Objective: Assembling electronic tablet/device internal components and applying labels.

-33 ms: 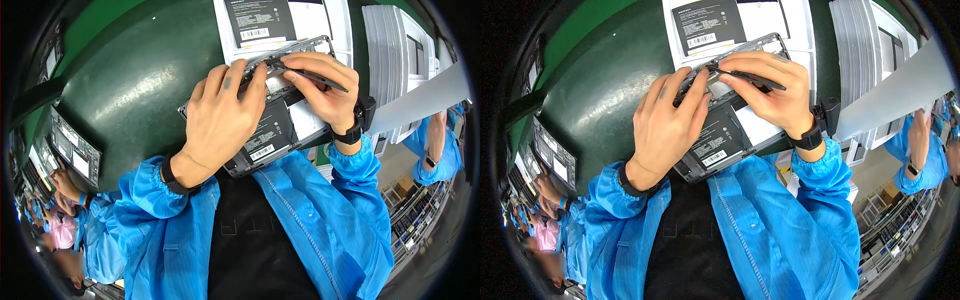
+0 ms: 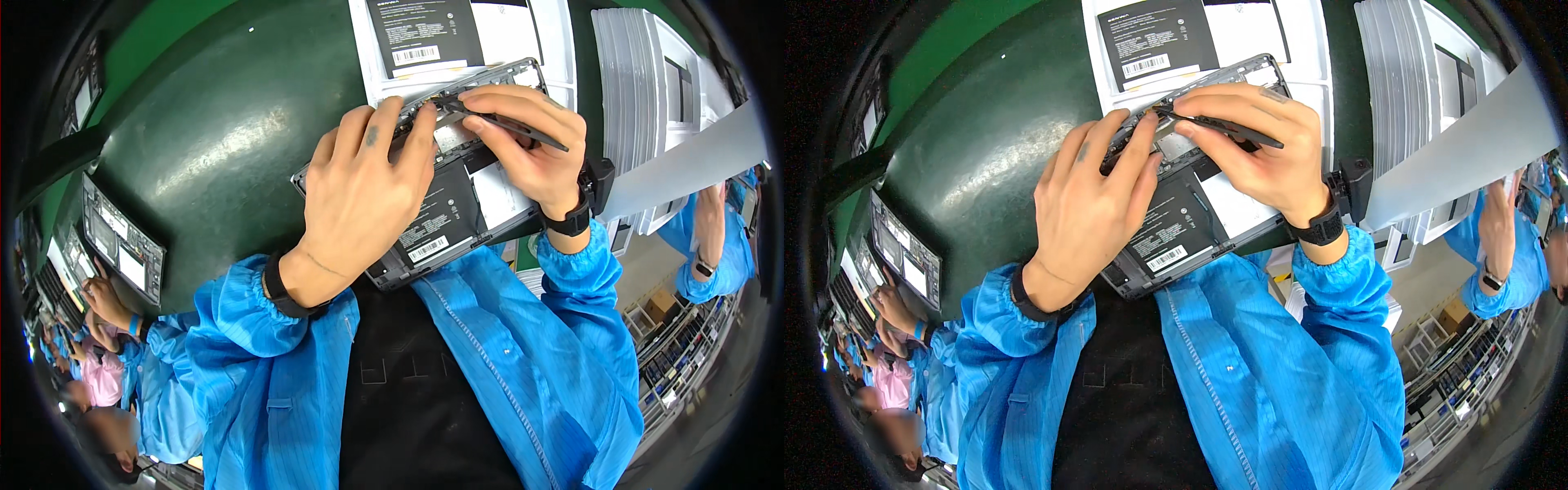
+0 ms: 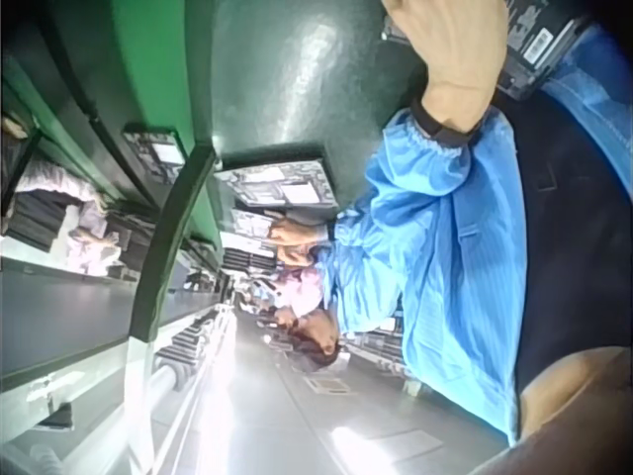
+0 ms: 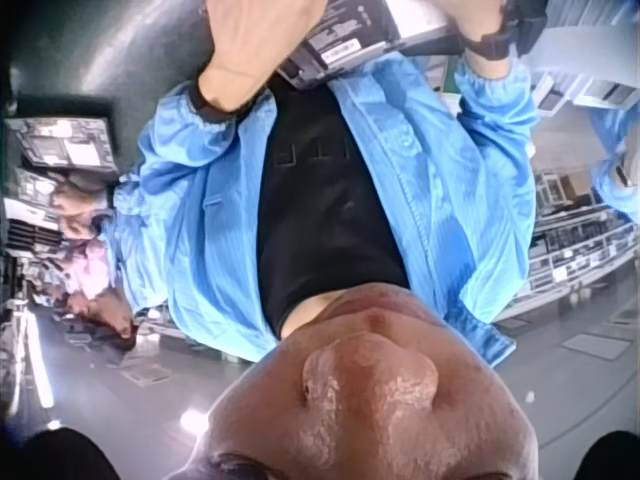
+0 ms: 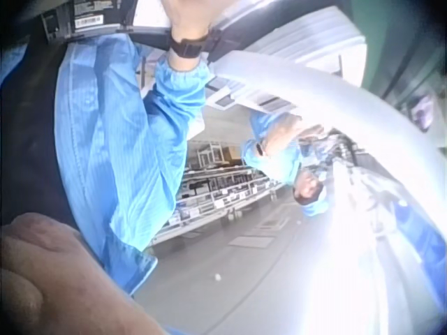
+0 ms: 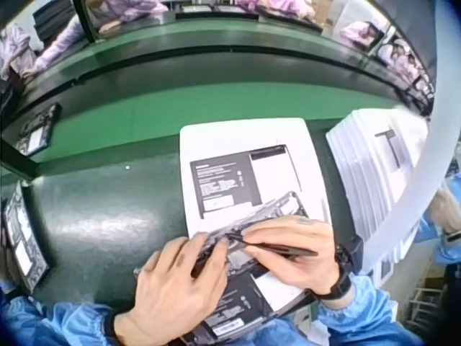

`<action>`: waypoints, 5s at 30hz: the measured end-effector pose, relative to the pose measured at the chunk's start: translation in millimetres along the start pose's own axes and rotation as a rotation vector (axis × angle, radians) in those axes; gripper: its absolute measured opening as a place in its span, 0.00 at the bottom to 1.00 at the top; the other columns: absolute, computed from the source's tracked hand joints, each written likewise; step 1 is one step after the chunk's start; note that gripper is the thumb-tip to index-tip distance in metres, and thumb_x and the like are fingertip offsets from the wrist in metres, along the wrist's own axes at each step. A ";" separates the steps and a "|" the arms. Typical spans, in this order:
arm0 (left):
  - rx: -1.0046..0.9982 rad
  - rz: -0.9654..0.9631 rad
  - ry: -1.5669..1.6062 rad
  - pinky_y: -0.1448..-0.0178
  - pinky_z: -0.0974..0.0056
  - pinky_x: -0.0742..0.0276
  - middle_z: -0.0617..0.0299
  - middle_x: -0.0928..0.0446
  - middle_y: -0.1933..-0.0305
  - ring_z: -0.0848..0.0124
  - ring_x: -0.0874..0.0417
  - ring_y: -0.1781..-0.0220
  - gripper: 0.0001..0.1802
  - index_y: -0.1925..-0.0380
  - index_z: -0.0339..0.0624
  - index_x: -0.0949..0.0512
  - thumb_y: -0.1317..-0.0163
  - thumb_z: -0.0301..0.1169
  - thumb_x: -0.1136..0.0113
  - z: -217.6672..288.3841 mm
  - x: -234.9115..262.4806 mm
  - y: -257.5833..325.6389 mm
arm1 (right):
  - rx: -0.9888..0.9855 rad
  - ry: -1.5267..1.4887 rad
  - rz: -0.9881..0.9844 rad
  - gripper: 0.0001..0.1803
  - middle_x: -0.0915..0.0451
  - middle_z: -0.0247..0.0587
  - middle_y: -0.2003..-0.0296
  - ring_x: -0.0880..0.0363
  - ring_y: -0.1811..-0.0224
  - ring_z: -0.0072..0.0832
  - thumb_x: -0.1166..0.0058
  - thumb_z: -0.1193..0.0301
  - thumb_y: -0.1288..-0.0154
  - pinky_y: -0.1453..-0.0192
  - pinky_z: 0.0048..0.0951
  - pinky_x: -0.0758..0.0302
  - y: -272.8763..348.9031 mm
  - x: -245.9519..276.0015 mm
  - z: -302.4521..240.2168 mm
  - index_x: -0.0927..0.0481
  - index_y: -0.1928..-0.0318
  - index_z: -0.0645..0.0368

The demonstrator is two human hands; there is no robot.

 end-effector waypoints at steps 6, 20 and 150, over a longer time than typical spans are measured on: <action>-0.001 -0.006 -0.004 0.52 0.56 0.15 0.57 0.19 0.46 0.58 0.16 0.49 0.23 0.44 0.46 0.17 0.41 0.34 0.30 -0.5 -3.8 -3.1 | 0.081 0.055 -0.001 0.12 0.11 0.44 0.58 0.10 0.59 0.31 0.29 0.79 0.42 0.58 0.26 0.16 -4.0 0.2 -4.4 0.10 0.56 0.62; 0.015 0.025 0.029 0.52 0.56 0.15 0.57 0.17 0.46 0.58 0.15 0.49 0.20 0.47 0.44 0.16 0.40 0.31 0.31 -0.2 3.7 5.6 | 0.033 0.074 0.019 0.12 0.11 0.44 0.58 0.13 0.63 0.23 0.30 0.80 0.41 0.63 0.20 0.19 6.7 -0.7 -10.0 0.11 0.55 0.63; -0.100 -0.304 1.237 0.29 0.55 0.24 0.43 0.28 0.31 0.53 0.23 0.30 0.29 0.32 0.33 0.30 0.33 0.20 0.39 77.0 -34.9 -31.9 | -0.339 0.801 0.794 0.05 0.15 0.42 0.71 0.18 0.71 0.33 0.31 0.78 0.41 0.66 0.32 0.23 121.7 188.8 -82.4 0.16 0.68 0.63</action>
Point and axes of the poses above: each hand's wrist, its own y-axis away from the middle knuckle, its own x-axis out of the back of the hand, z = x × y, the point moved 10 cm from there along -y, towards the middle knuckle
